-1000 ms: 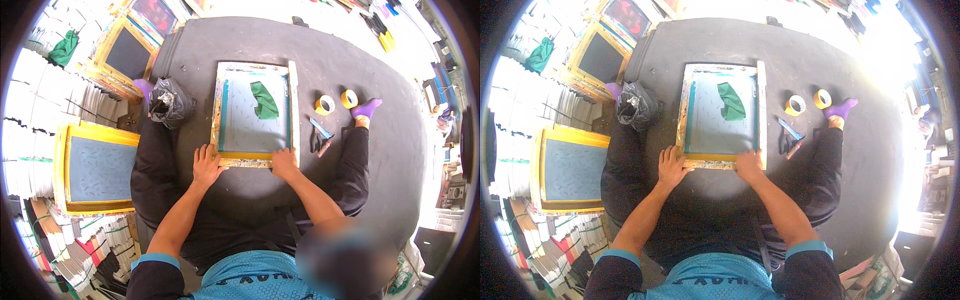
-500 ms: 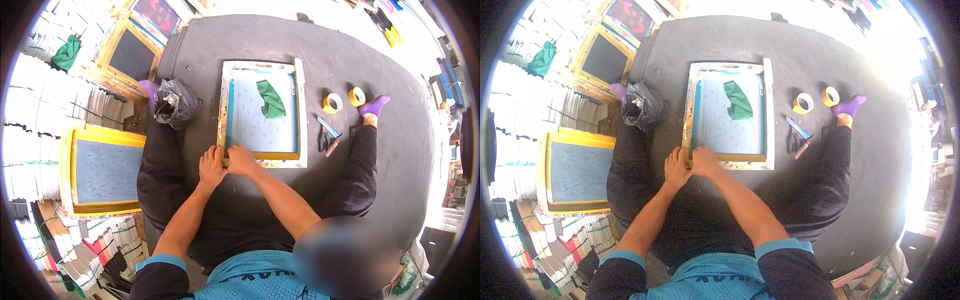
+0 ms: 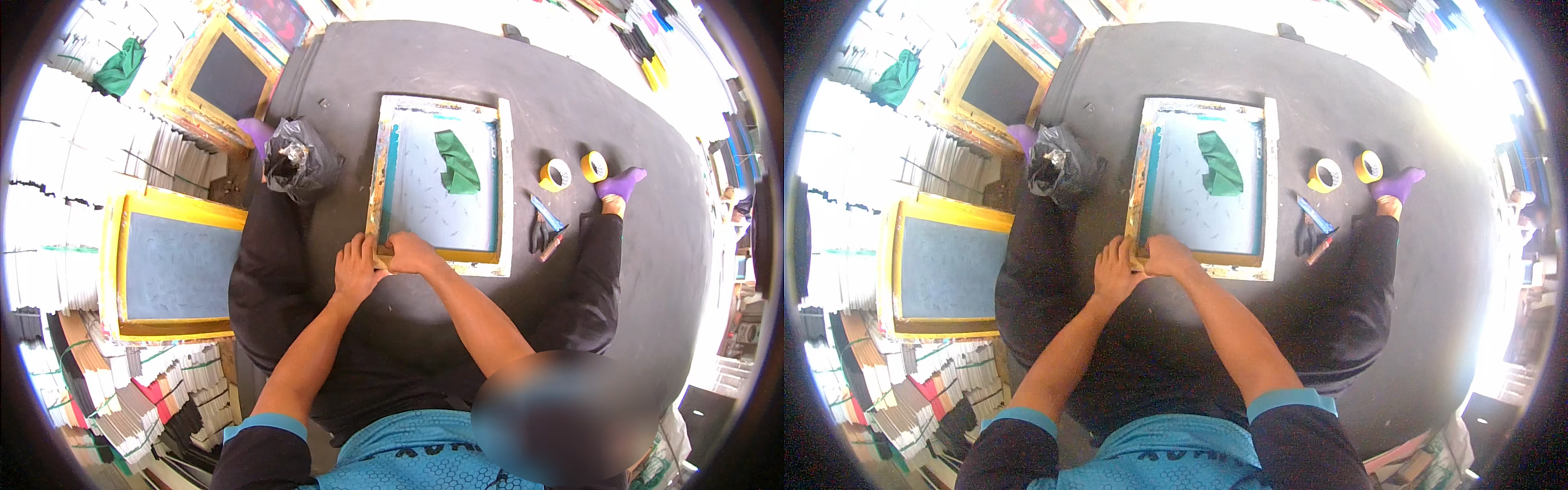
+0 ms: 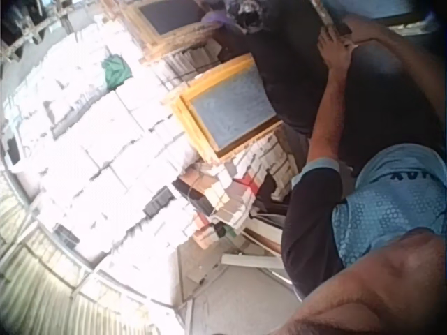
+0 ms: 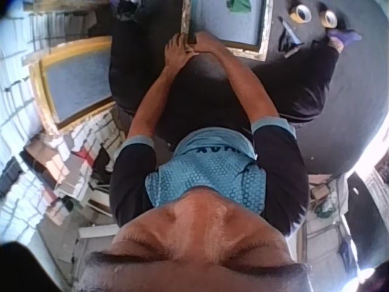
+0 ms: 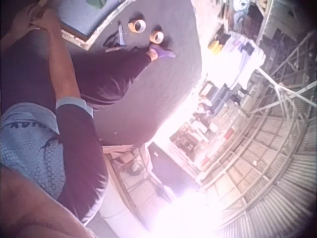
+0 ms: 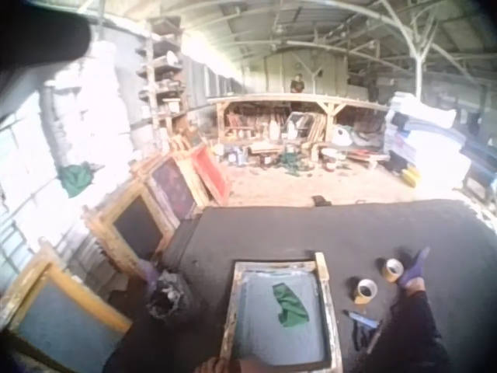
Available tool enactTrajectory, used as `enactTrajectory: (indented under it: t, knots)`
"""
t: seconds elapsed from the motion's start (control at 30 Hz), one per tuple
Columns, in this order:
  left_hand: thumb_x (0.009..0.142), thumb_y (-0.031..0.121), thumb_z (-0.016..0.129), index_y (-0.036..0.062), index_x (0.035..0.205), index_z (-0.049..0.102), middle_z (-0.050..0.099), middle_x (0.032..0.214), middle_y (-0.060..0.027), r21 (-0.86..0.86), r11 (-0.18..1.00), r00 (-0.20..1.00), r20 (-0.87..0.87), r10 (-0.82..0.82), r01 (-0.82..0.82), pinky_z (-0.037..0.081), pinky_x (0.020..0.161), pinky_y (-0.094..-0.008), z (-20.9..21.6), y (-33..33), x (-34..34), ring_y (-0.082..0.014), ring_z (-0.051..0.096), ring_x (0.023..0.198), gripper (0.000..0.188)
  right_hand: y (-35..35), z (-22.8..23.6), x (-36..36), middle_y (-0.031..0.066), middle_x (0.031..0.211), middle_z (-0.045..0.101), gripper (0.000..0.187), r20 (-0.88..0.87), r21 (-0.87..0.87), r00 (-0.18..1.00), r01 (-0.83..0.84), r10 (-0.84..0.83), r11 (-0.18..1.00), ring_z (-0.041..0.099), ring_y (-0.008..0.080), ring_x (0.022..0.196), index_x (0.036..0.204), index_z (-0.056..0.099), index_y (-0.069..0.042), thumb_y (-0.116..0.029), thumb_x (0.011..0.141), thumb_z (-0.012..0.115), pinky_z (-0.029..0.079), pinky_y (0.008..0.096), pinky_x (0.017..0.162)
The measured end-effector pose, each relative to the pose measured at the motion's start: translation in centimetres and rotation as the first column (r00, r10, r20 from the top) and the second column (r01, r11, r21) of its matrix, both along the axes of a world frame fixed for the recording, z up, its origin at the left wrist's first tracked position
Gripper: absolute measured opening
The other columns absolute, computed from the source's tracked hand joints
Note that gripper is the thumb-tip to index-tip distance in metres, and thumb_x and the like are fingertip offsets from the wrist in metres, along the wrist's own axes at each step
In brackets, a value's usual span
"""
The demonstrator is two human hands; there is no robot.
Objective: The person sits on the floor and applies yellow tape to the edges of a screen printing frame. They smooth the tape along the frame, cut it with a utility knife, and continue taping the remaining sides.
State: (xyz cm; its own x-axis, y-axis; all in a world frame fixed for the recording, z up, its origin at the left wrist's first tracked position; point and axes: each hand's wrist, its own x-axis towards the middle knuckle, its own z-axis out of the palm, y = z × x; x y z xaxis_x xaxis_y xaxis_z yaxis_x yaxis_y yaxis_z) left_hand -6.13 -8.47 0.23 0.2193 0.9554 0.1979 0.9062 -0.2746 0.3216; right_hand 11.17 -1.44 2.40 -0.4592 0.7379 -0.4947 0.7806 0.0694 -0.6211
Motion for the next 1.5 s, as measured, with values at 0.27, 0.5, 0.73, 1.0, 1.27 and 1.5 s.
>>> enactTrajectory:
  t: [0.27,0.5,0.73,1.0,1.27,1.5]
  knots:
    - [0.068,0.053,0.089,0.0083,0.144,0.044,0.051,0.142,-0.0175,-0.114,0.993,0.999,-0.043,-0.016,0.011,0.049,0.099,-0.0521,-0.4,0.0,-0.1,-0.0396,0.056,0.125,0.099,-1.0,-0.9,-0.3,0.0254,0.12,0.07,0.053,0.01,0.043,1.0,-0.012,0.012,0.999,0.066,0.0426,0.116,0.113,0.071,0.002,-0.03,0.073,0.084,0.056,0.0507,0.096]
    - [0.063,0.042,0.094,0.0119,0.139,0.053,0.05,0.143,-0.0157,-0.084,0.996,1.0,-0.016,-0.008,0.007,0.047,0.1,-0.0495,0.9,0.0,0.5,-0.0365,0.055,0.123,0.091,-1.2,-0.4,2.9,0.0257,0.115,0.072,0.048,-0.006,-0.017,0.994,0.109,-0.11,0.994,0.068,0.0419,0.109,0.111,0.072,0.003,-0.022,0.07,0.076,0.055,0.046,0.096]
    - [0.067,0.052,0.089,0.0179,0.128,0.07,0.039,0.157,-0.0221,-0.009,0.978,0.978,-0.024,-0.209,0.209,0.035,0.115,-0.0579,1.2,0.5,0.6,-0.0457,0.04,0.141,0.072,-2.0,0.2,13.3,0.0243,0.099,0.075,0.062,0.065,0.029,0.992,0.104,-0.106,0.994,0.072,0.0429,0.094,0.1,0.076,0.004,-0.045,0.062,0.086,0.058,0.0467,0.085]
    - [0.073,0.054,0.085,0.0174,0.121,0.076,0.037,0.159,-0.0226,-0.029,0.983,0.98,-0.074,-0.185,0.184,0.028,0.121,-0.061,0.9,0.4,1.6,-0.0465,0.031,0.149,0.061,-3.1,3.5,14.7,0.028,0.107,0.072,0.098,0.425,0.02,0.885,0.199,-0.189,0.98,0.07,0.043,0.099,0.102,0.074,0.009,-0.085,0.085,0.055,0.055,0.0504,0.091]
    - [0.076,0.053,0.083,0.0177,0.12,0.076,0.037,0.161,-0.0223,-0.016,0.985,0.983,-0.064,-0.173,0.172,0.028,0.121,-0.0608,0.4,0.1,2.0,-0.0458,0.031,0.15,0.056,-4.7,1.0,10.4,0.0285,0.108,0.073,0.092,0.24,0.222,0.962,0.078,-0.132,0.972,0.068,0.0421,0.112,0.104,0.077,0.005,-0.079,0.098,0.04,0.055,0.0525,0.096]
    - [0.074,0.048,0.086,0.0169,0.12,0.076,0.039,0.16,-0.0209,-0.034,0.986,0.982,-0.087,-0.167,0.165,0.03,0.121,-0.0608,0.6,-0.1,1.5,-0.0456,0.033,0.149,0.056,-3.2,4.9,14.7,0.0175,0.12,0.074,0.087,0.696,0.017,0.693,-0.278,0.188,0.96,0.057,0.0357,0.135,0.112,0.081,-0.007,-0.073,0.104,0.024,0.023,0.0535,0.126]
